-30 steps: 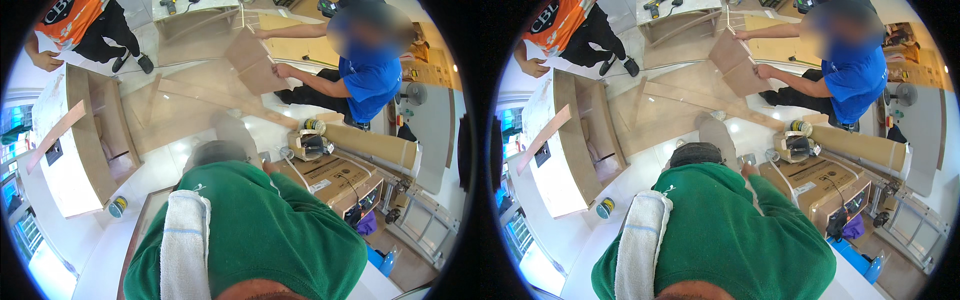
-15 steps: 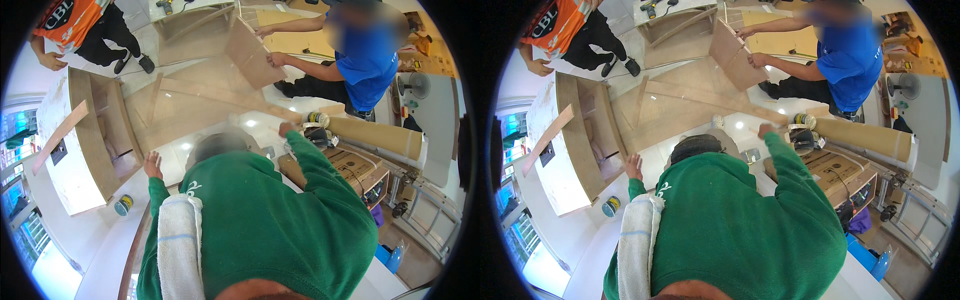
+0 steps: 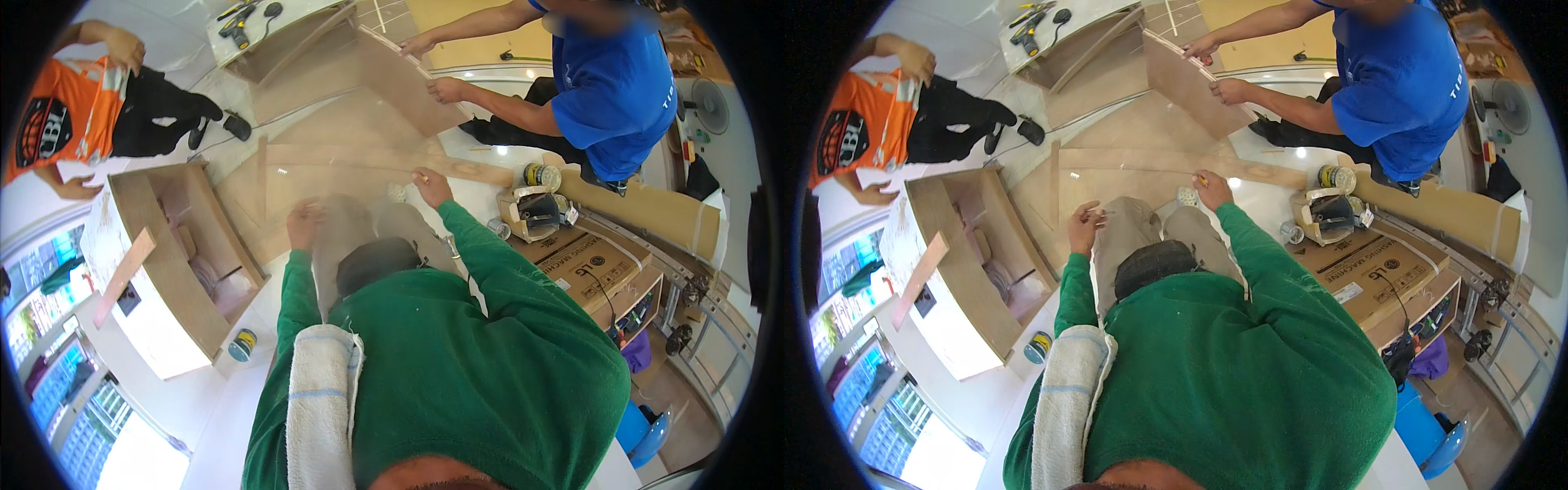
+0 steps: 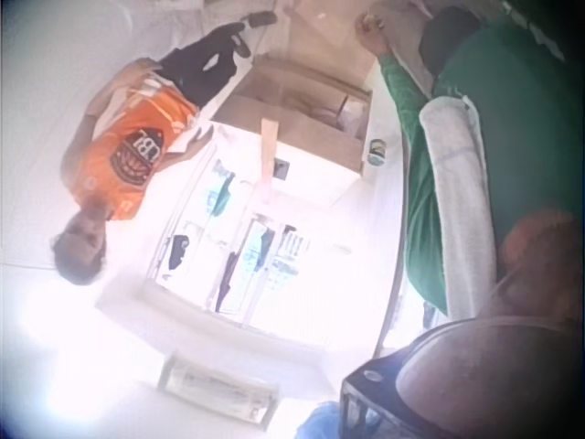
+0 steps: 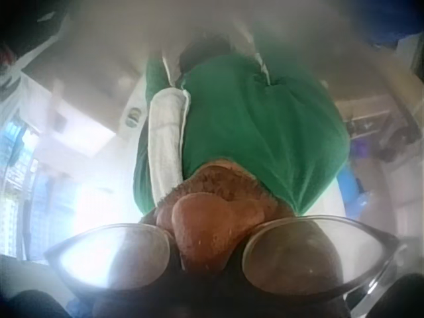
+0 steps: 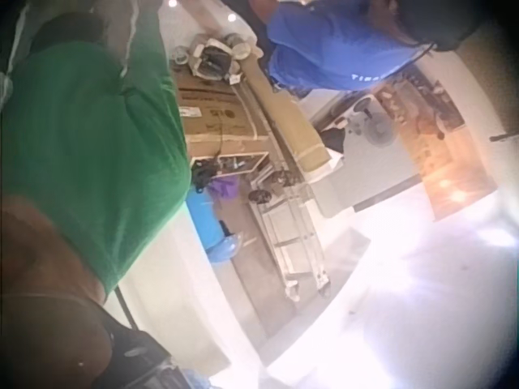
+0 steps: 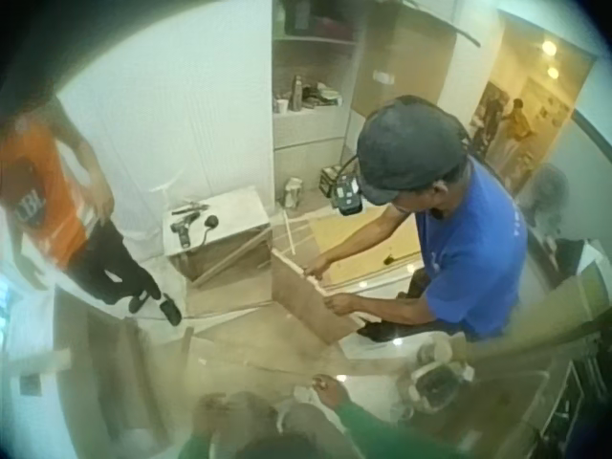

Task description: The person assembles a wooden cabinet by drilling screws into wooden panels, aligning and securing them together, and marking measurements with a pencil. They handle multiple wooden pieces and use a power drill and pencil to complete the assembly.

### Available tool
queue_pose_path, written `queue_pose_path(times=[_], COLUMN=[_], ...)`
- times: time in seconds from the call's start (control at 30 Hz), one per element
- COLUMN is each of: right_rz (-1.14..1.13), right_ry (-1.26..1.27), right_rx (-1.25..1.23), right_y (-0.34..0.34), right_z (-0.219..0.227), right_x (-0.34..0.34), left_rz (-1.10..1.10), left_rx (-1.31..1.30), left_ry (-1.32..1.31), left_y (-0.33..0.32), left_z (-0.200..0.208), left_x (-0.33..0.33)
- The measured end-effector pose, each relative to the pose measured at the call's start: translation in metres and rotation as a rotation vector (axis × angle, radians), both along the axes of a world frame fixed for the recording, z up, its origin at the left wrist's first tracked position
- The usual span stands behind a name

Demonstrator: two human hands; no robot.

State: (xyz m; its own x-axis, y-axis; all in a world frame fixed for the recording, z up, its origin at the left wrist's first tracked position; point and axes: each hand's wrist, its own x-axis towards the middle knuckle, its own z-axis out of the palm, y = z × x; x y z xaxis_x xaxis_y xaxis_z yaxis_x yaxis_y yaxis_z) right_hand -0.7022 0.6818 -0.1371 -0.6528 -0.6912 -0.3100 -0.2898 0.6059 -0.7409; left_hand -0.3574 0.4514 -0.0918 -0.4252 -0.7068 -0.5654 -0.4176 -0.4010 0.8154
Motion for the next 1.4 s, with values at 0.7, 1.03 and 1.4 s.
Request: queue_pose_path(times=[0.7, 1.03, 1.4], right_rz=[-0.326, -0.217, -0.002], right_ry=[0.037, -0.12, -0.021], right_rx=[0.024, -0.229, -0.089], right_y=[-0.108, -0.11, -0.067], right_z=[0.054, 0.03, 0.026], right_x=[-0.09, -0.136, -0.136], left_rz=[-0.624, -0.465, -0.378], left_rx=[-0.309, -0.046, -0.087], left_ry=[-0.195, -0.095, -0.39], left_y=[-0.144, -0.071, -0.011], left_z=[-0.115, -0.14, -0.197], left_x=[-0.049, -0.151, -0.052])
